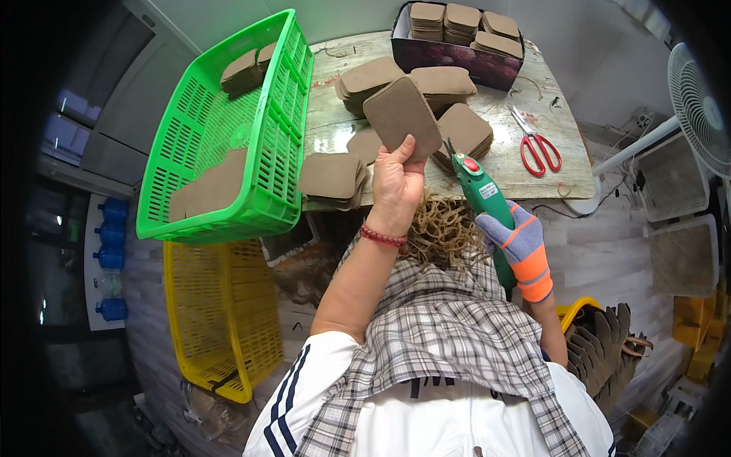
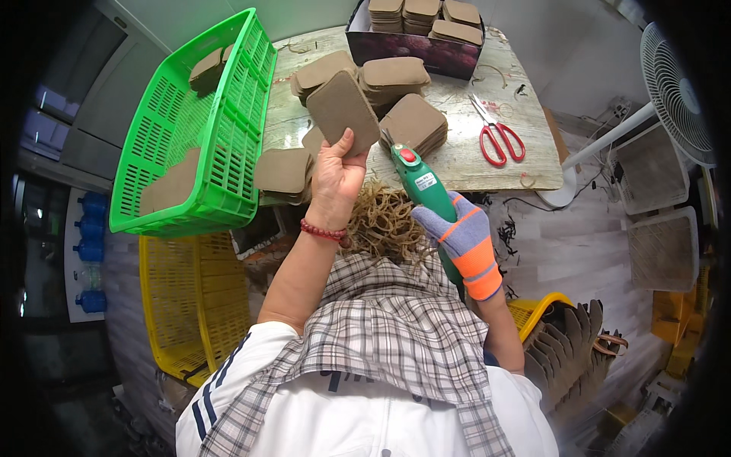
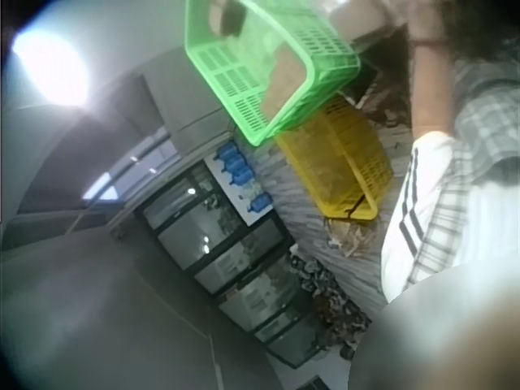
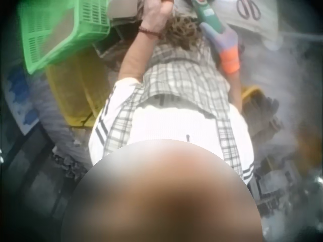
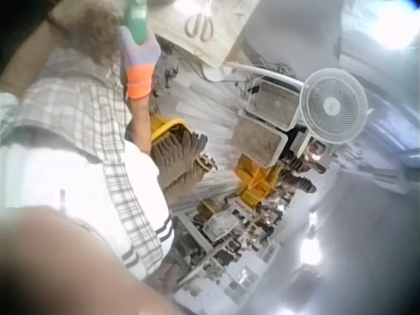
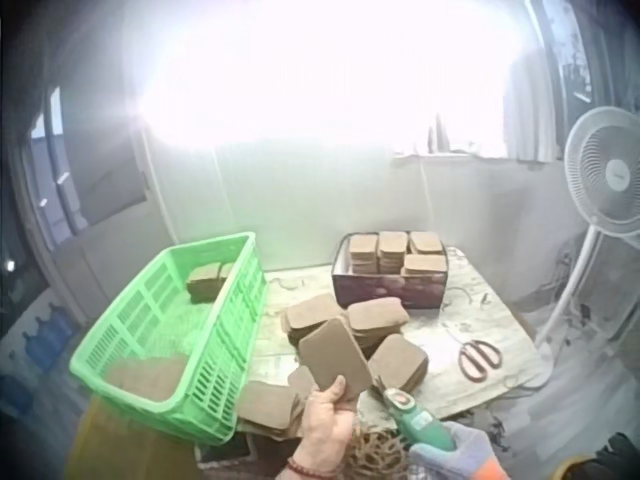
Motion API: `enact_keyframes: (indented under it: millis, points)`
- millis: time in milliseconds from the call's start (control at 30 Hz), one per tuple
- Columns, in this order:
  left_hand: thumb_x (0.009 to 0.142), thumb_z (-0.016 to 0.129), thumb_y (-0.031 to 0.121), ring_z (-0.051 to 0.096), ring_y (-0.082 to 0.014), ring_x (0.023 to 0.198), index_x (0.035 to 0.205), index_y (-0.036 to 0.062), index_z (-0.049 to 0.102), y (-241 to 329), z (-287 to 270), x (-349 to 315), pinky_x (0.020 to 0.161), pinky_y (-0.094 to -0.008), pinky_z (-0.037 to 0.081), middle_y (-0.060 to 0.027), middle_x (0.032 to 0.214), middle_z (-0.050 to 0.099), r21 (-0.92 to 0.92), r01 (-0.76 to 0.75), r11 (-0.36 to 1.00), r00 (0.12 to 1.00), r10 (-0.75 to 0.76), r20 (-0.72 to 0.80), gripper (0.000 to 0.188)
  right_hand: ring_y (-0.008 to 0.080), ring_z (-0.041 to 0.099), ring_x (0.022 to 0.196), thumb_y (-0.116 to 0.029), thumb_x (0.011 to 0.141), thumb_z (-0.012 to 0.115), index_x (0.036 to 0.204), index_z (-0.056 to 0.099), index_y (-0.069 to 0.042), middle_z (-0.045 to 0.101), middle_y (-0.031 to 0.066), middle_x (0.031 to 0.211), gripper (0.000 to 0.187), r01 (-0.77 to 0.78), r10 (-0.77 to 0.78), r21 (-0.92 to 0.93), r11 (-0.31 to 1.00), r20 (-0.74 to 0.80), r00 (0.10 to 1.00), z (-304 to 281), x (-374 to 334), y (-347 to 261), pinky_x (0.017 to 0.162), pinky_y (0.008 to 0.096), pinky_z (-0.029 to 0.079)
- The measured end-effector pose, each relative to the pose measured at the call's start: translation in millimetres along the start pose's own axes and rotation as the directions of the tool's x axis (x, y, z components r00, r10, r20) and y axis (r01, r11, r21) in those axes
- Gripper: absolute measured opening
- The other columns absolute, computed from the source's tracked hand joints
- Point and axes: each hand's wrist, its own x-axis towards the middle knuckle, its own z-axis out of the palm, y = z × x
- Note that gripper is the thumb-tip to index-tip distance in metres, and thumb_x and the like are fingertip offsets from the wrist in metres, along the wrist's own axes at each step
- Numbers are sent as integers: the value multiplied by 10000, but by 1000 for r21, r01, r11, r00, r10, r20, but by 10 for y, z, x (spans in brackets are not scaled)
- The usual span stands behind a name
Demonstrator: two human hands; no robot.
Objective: The person uses a green rotary tool to smooth the edges of square cardboard pieces. They pick each piece from a stack, run the tool along the edges, and place the finished pieces into a green basket.
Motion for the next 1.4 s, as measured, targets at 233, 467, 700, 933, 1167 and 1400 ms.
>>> enact_keyframes:
  millis: [233,467,700,933,1167,1400]
  points:
    - [860,553,-71,535,-256,1116,1186,43,501,-154,-58,-79,1011,-426,424,-104,1183,565,33,58,998,998,-59,20,349,44,500,503,-211,781,739,949,618,1,583,-1,623,296,-9,9,15,1000,-9,1000,-15,-15,-52,460,206,391]
    - [854,562,-71,591,-239,1034,1131,37,531,-286,-220,-222,936,-387,485,-110,1124,604,104,140,985,986,-149,75,299,40,501,512,-177,790,726,963,615,4,581,-6,631,274,-22,27,105,994,-40,999,-39,-4,-124,464,196,386]
    - [845,551,-93,624,-211,979,1118,36,558,-185,-333,-333,853,-342,530,-99,1087,632,279,158,947,974,-196,114,302,48,503,505,-179,774,734,898,616,-5,570,-3,618,243,-19,23,101,995,-33,999,-133,3,-178,473,199,399]
    - [773,559,-154,629,-138,900,1083,-15,606,439,-321,-135,828,-280,522,-63,1006,663,612,11,790,957,-186,222,343,48,506,510,-194,775,725,951,614,12,572,3,621,292,-54,52,25,998,78,996,-245,-108,-245,468,206,404]
    - [735,580,-148,613,-117,869,1051,-32,632,825,-206,-17,804,-243,492,-62,991,664,832,10,555,916,-338,215,340,54,524,568,-166,790,702,1024,601,4,597,4,707,307,-10,29,-131,991,141,990,-235,-160,-322,512,209,422]
    - [730,594,-137,613,-111,842,1061,-31,627,735,-154,-164,766,-252,509,-50,969,660,849,226,477,868,-494,46,349,43,528,587,-219,754,750,1022,620,10,606,6,684,376,24,-5,-170,985,108,994,-185,-124,-309,529,209,431]
